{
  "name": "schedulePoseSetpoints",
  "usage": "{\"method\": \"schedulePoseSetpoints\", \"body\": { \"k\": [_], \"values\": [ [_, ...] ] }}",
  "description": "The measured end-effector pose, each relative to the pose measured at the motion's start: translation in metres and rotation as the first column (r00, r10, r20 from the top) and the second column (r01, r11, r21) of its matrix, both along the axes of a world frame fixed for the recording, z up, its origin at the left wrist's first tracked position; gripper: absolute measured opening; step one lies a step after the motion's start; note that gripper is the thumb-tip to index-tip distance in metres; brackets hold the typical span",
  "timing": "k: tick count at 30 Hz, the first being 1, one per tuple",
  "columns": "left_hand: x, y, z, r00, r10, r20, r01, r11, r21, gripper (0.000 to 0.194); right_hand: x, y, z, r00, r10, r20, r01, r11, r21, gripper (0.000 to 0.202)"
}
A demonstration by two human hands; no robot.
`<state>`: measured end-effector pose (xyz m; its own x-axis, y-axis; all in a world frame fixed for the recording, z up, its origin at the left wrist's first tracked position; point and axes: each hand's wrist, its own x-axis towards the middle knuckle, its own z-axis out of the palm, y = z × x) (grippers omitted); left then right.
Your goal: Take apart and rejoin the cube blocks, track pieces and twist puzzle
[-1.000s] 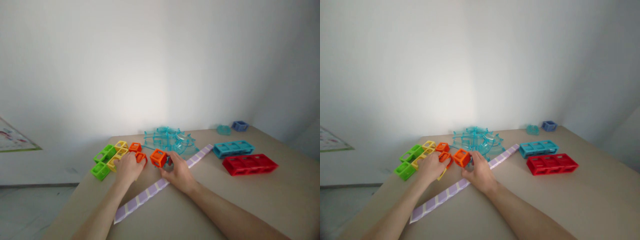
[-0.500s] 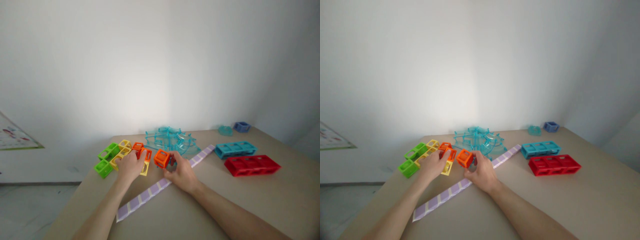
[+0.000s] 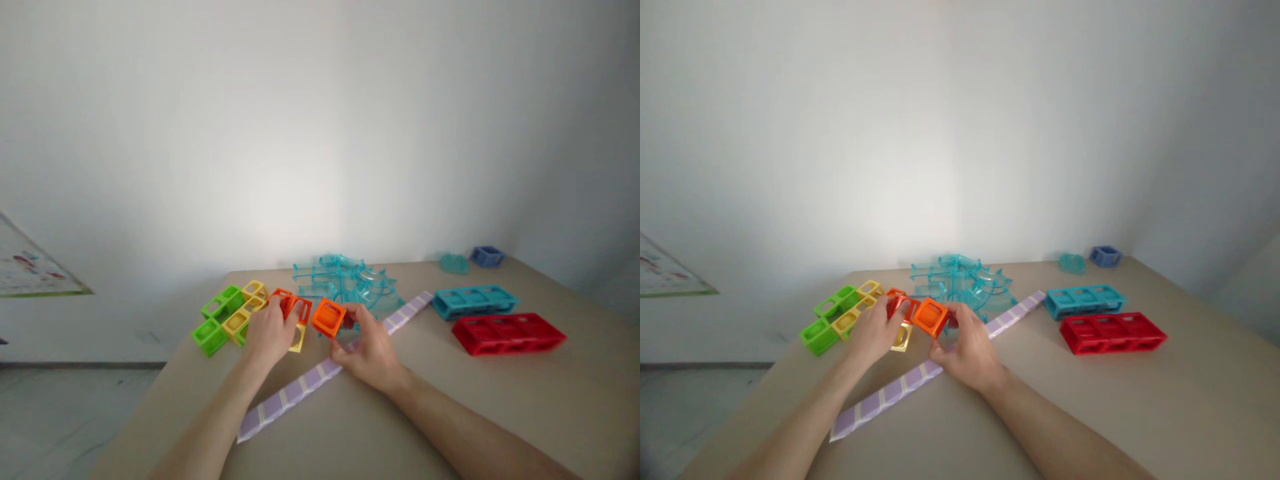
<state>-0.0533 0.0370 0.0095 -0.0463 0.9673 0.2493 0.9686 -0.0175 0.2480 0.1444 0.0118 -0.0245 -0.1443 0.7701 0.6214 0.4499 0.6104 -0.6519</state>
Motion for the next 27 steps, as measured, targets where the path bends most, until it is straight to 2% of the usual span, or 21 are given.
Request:
{"method": "schedulePoseSetpoints", "body": {
  "k": [5,8,12,15,19,22,27],
  "values": [
    [0.0016,-0.0019,-0.0001,0.992,0.015,0.123,-0.018,0.999,0.029,0.034,0.0027,-0.0012,0.0009,0.999,-0.045,-0.002,0.045,0.997,0.070,0.043],
    [0.0012,-0.0033,0.0001,0.989,0.000,0.151,-0.009,0.998,0.060,0.030,0.0035,-0.0016,0.0023,0.999,-0.039,-0.011,0.039,0.999,0.027,0.039],
    [0.0009,-0.0042,0.0003,0.992,-0.034,0.122,0.022,0.995,0.099,0.031,0.0027,-0.0016,0.0028,0.998,-0.054,-0.034,0.051,0.996,-0.077,0.035],
    [0.0011,-0.0041,0.0007,0.995,-0.072,0.070,0.063,0.990,0.127,0.031,0.0034,-0.0012,0.0020,0.999,-0.006,-0.040,0.001,0.992,-0.127,0.038],
    [0.0003,-0.0042,0.0015,0.991,-0.134,0.018,0.128,0.974,0.189,0.029,0.0072,-0.0011,-0.0003,0.999,0.032,-0.038,-0.034,0.998,-0.060,0.037],
    [-0.0012,-0.0048,0.0021,0.991,-0.133,0.029,0.122,0.965,0.233,0.034,0.0097,-0.0014,-0.0023,0.998,0.040,-0.047,-0.040,0.999,-0.006,0.032],
    [-0.0027,-0.0026,-0.0039,0.979,-0.194,0.063,0.171,0.948,0.269,0.034,0.0095,-0.0021,-0.0044,0.996,0.066,-0.065,-0.067,0.998,-0.021,0.028]
  ]
}}
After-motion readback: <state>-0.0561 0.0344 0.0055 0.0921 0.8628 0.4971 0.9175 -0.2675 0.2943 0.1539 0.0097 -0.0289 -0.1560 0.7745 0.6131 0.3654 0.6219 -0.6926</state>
